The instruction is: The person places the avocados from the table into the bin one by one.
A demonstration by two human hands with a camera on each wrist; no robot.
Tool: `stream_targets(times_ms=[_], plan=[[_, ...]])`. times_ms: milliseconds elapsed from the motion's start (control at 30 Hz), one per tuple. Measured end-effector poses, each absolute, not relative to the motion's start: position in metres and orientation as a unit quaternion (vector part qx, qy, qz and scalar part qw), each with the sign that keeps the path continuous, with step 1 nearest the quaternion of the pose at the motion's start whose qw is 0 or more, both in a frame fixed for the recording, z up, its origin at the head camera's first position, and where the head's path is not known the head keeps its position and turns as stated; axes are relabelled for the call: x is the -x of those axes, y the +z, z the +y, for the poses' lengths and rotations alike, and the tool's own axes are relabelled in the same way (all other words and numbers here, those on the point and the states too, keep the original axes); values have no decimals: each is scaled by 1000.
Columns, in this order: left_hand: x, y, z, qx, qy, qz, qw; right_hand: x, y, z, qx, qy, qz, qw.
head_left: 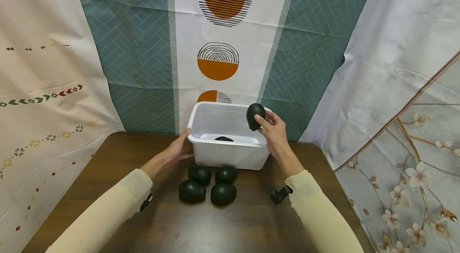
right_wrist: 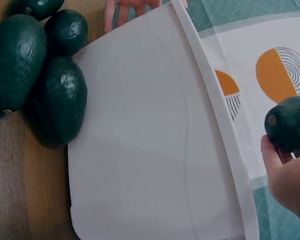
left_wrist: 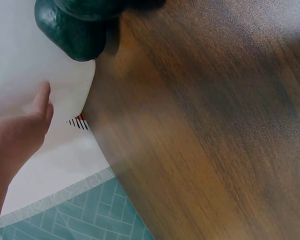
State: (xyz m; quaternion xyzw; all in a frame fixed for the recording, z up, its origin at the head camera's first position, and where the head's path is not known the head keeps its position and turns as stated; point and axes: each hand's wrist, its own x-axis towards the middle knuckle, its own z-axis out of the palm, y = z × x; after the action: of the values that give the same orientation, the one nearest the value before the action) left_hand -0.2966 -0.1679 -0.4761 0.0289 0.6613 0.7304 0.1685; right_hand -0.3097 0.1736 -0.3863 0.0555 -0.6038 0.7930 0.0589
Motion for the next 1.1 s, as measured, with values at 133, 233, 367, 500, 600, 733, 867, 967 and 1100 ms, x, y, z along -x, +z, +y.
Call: stream_targets(times_ms=[133, 233, 367, 500, 600, 733, 867, 967, 1100], plan=[[297, -476, -168, -26, 737, 654, 168, 310, -384, 179, -36, 811, -582, 40], [297, -476, -167, -31, 739, 651, 169, 310, -384, 183, -28, 816, -577, 34], [297, -475, -167, -37, 738, 651, 171, 310, -385, 188, -26, 814, -578, 36], [297, -474, -167, -33, 738, 653, 168, 310, -387, 189, -26, 811, -583, 37], [297, -474, -168, -33, 734, 657, 166, 310, -388, 190, -27, 810, -585, 38], [296, -474, -167, -36, 735, 657, 166, 309, -391, 193, -26, 807, -589, 41], [296, -476, -167, -37, 737, 653, 168, 309, -394, 196, -25, 806, -589, 43], [296, -477, -168, -38, 737, 654, 168, 309, -396, 197, -25, 807, -588, 46], [296, -477, -168, -37, 735, 656, 169, 309, -398, 198, -30, 813, -580, 45]])
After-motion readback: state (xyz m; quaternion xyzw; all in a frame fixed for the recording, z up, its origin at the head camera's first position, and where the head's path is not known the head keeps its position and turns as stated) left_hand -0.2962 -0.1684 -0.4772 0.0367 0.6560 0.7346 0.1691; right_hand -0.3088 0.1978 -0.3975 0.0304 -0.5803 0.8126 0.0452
